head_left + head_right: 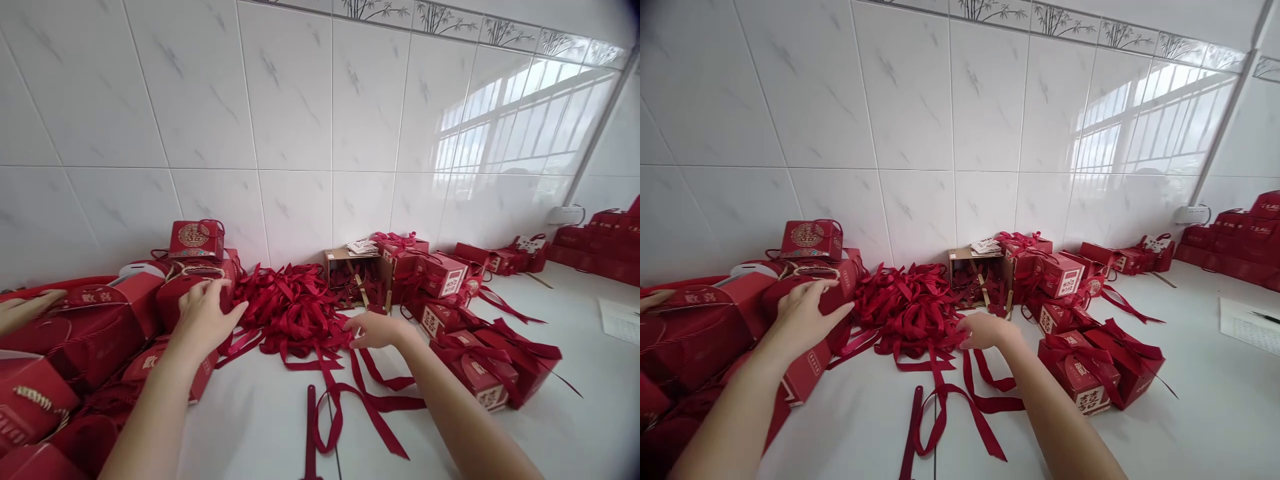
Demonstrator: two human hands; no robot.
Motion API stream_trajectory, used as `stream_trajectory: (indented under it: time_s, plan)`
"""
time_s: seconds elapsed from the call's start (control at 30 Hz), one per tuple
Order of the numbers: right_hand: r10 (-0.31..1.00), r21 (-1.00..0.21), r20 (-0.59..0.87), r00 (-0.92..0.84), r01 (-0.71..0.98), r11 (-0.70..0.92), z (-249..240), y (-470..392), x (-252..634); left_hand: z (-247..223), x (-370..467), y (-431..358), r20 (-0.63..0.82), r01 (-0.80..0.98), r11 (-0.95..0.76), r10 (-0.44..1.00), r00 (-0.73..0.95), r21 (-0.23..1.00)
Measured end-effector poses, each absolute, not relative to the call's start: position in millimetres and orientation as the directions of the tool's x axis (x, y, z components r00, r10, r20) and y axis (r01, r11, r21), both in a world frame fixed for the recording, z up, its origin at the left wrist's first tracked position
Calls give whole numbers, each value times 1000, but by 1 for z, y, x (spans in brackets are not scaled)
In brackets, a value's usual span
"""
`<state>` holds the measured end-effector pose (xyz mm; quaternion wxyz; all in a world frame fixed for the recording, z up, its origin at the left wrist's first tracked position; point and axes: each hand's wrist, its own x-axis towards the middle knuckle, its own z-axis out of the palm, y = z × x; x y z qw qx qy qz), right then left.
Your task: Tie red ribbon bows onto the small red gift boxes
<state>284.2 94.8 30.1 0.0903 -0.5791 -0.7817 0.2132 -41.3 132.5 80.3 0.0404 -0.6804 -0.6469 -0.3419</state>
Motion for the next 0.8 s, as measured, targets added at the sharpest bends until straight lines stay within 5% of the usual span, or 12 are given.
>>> stream_trajectory:
  time_s: [0.23,0.5,0.8]
  plan:
    - [913,-294,-328,-244,944,146,0,113,275,86,-45,134,587,881,-98,778,-222,462]
    - [906,-299,-345,-246,943,143,-10,121,280,79,-64,146,485,747,74,717,-500,660]
    - [910,-311,-350,-221,944,110,-2,118,285,58,-61,165,377,732,198,753,-539,652]
